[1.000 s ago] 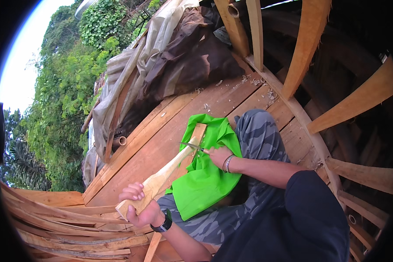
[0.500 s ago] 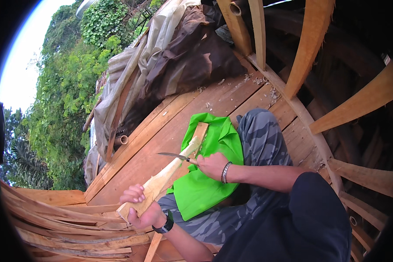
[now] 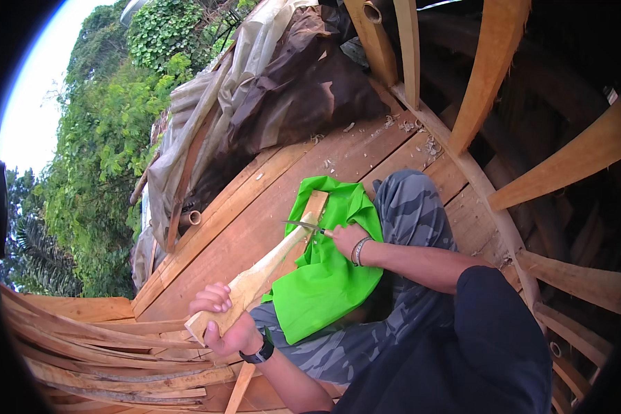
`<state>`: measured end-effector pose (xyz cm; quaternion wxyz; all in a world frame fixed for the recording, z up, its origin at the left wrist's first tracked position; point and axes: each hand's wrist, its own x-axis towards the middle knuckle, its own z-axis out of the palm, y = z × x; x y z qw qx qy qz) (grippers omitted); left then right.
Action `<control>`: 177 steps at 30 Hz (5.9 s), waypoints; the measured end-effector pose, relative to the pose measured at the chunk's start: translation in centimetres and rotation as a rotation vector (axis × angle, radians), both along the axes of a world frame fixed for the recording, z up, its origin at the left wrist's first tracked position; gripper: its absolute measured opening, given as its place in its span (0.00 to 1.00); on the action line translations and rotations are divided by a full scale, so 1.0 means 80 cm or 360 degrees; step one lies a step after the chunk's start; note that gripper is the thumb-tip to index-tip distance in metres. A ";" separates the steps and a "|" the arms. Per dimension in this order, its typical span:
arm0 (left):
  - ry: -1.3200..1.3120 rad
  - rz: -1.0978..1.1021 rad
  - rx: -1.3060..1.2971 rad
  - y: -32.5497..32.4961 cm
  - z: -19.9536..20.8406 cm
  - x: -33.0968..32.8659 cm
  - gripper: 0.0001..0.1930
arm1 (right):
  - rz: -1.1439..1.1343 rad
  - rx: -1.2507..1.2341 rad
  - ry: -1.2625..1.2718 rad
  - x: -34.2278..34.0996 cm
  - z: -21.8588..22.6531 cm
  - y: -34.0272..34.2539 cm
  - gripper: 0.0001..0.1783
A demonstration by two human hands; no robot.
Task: The person sits on a wooden floor and uses a knife to carve a long, thin piece of light-colored wood. They hold the wood with their left hand and use the knife in their right hand to shave off thin strips of wood, refining the shape of the piece.
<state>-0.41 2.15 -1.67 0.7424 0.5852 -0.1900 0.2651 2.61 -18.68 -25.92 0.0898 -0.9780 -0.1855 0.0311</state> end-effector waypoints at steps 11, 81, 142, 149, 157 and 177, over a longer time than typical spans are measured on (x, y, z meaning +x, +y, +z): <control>-0.0009 -0.0049 0.0020 0.002 -0.001 -0.002 0.12 | -0.0180 0.0242 0.0011 -0.004 0.014 0.021 0.10; -0.0015 -0.0076 -0.0010 0.029 0.004 -0.008 0.13 | 0.0025 0.0651 0.0303 -0.004 0.095 0.052 0.13; 0.0001 -0.0116 -0.0017 0.022 0.008 0.001 0.13 | -0.0095 0.0521 0.0464 -0.008 0.105 0.038 0.14; 0.0006 -0.0119 -0.0037 0.014 0.009 0.005 0.13 | -0.0220 0.0554 0.0419 -0.007 0.056 0.025 0.14; -0.0005 -0.0141 -0.0052 0.013 0.009 0.007 0.14 | -0.0149 0.0441 0.0371 0.009 0.053 0.022 0.17; -0.0036 -0.0153 -0.0018 0.004 0.011 0.001 0.14 | -0.0229 0.0627 0.0730 0.028 0.052 0.025 0.16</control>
